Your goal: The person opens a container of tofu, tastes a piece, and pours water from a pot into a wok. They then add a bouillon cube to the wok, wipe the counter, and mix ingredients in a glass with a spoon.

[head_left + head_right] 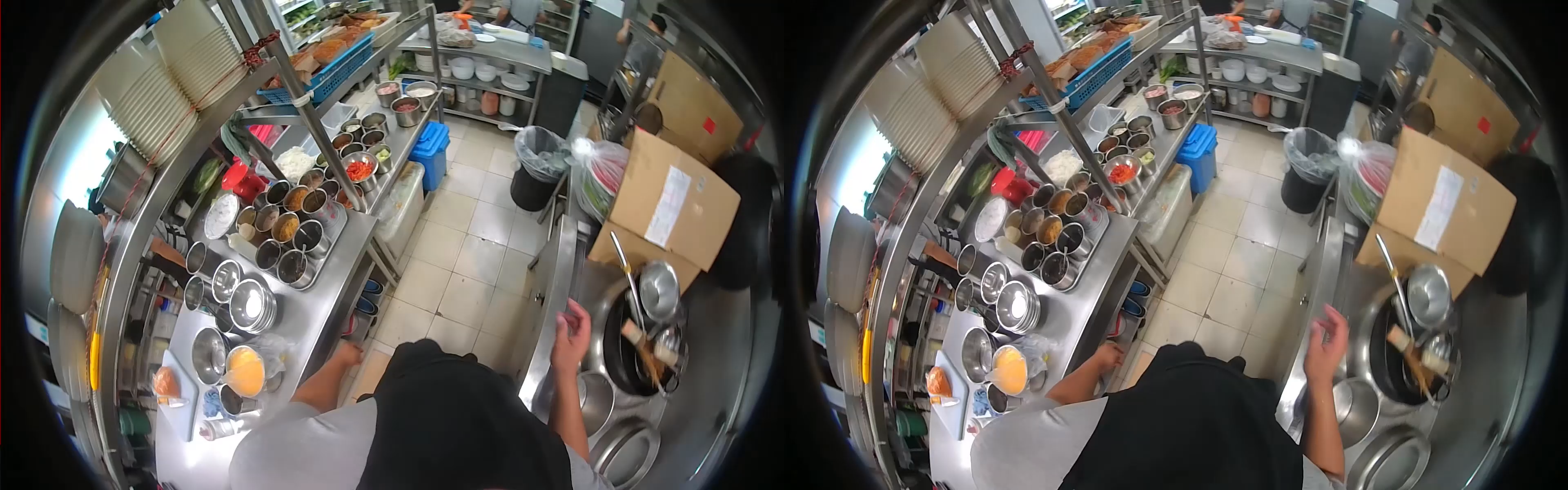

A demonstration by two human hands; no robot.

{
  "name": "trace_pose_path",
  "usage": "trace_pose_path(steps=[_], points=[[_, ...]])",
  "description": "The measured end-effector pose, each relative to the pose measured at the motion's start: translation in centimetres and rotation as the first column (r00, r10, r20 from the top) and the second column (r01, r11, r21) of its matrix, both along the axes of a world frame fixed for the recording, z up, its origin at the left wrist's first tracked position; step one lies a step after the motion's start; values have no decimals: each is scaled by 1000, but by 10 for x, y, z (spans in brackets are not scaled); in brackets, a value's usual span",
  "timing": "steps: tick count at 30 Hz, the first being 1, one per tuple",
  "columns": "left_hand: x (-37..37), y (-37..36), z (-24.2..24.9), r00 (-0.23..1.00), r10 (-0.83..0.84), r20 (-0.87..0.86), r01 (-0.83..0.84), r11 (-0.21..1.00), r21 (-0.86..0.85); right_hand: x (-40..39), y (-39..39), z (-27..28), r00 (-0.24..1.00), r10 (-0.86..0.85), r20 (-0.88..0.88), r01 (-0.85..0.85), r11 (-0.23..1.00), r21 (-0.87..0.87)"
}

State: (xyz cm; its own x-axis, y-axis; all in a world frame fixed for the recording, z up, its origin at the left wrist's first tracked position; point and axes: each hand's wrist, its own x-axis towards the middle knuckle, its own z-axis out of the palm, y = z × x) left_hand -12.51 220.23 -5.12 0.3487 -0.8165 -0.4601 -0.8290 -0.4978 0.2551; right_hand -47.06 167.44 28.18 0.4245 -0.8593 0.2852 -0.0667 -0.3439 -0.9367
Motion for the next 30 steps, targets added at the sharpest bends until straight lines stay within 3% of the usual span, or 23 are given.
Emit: trace_pose_path(steps=[1, 3, 5, 6, 7, 8, 9, 11, 13, 15, 17, 19, 20, 21, 22, 23, 24, 25, 26, 27, 30], points=[[-5, 11, 10, 993, 115, 30, -115, 993, 7, 32, -11, 11, 1000, 23, -5, -23, 1000, -1], [-14, 19, 17, 976, 216, 31, -218, 957, 194, 96, -24, 29, 965, 245, 91, -246, 969, 1], [-25, 10, 16, 982, 151, 118, -187, 885, 427, 150, -39, 30, 914, 402, -64, -406, 892, -196], [-45, 19, -7, 979, 161, 128, -201, 885, 420, 177, -45, 34, 910, 410, -56, -412, 887, -206], [-46, -5, -1, 951, 255, 174, -304, 867, 395, 201, -49, 39, 856, 505, -110, -512, 800, -313], [-50, -5, 6, 985, 109, 134, -152, 916, 372, 222, -58, 41, 793, 584, -175, -598, 691, -406], [-38, -9, 9, 994, -45, 98, 9, 938, 346, 241, -68, 37, 793, 587, -166, -597, 690, -410], [-24, -94, -17, 995, -21, 93, -8, 953, 303, 275, -86, 28, 694, 691, -202, -720, 655, -230], [7, -137, -15, 998, -8, 61, -6, 972, 237, 303, -123, 15, 711, 681, -175, -703, 676, -223], [75, -147, -6, 998, -40, 48, 30, 981, 194, 329, -160, 7, 793, 576, -198, -606, 775, -179], [149, -183, -4, 998, -56, 30, 52, 992, 111, 362, -193, 27, 842, 515, -160, -537, 828, -160], [188, -245, -4, 999, -28, -35, 27, 1000, -12, 382, -233, 40, 856, 485, -179, -511, 847, -150], [249, -293, 0, 997, 1, -74, -6, 997, -73, 397, -247, 40, 891, 437, -121, -452, 881, -139], [306, -329, -8, 977, -211, -11, 210, 965, 158, 413, -259, 41, 918, 392, -59, -396, 909, -127], [355, -345, -6, 983, -173, 57, 182, 953, -242, 427, -268, 41, 938, 346, 12, -343, 935, -94], [387, -383, 28, 931, 170, -323, -209, 974, -89, 437, -280, 30, 928, 371, 12, -368, 924, -107], [405, -425, 73, 667, 507, -546, -630, 775, -49, 447, -291, 11, 935, 353, 28, -354, 934, 41], [415, -467, 126, 237, 661, -712, -903, 420, 89, 459, -303, -9, 939, 342, 37, -343, 921, 184], [425, -501, 180, 494, 636, -592, -835, 538, -119, 476, -317, -31, 934, 352, 61, -357, 924, 136], [435, -526, 215, 700, 589, -405, -709, 642, -292, 489, -330, -41, 907, 408, 107, -421, 883, 206], [444, -559, 237, 679, 604, -416, -730, 501, -464, 539, -392, -63, 804, 584, 107, -590, 762, 267]])
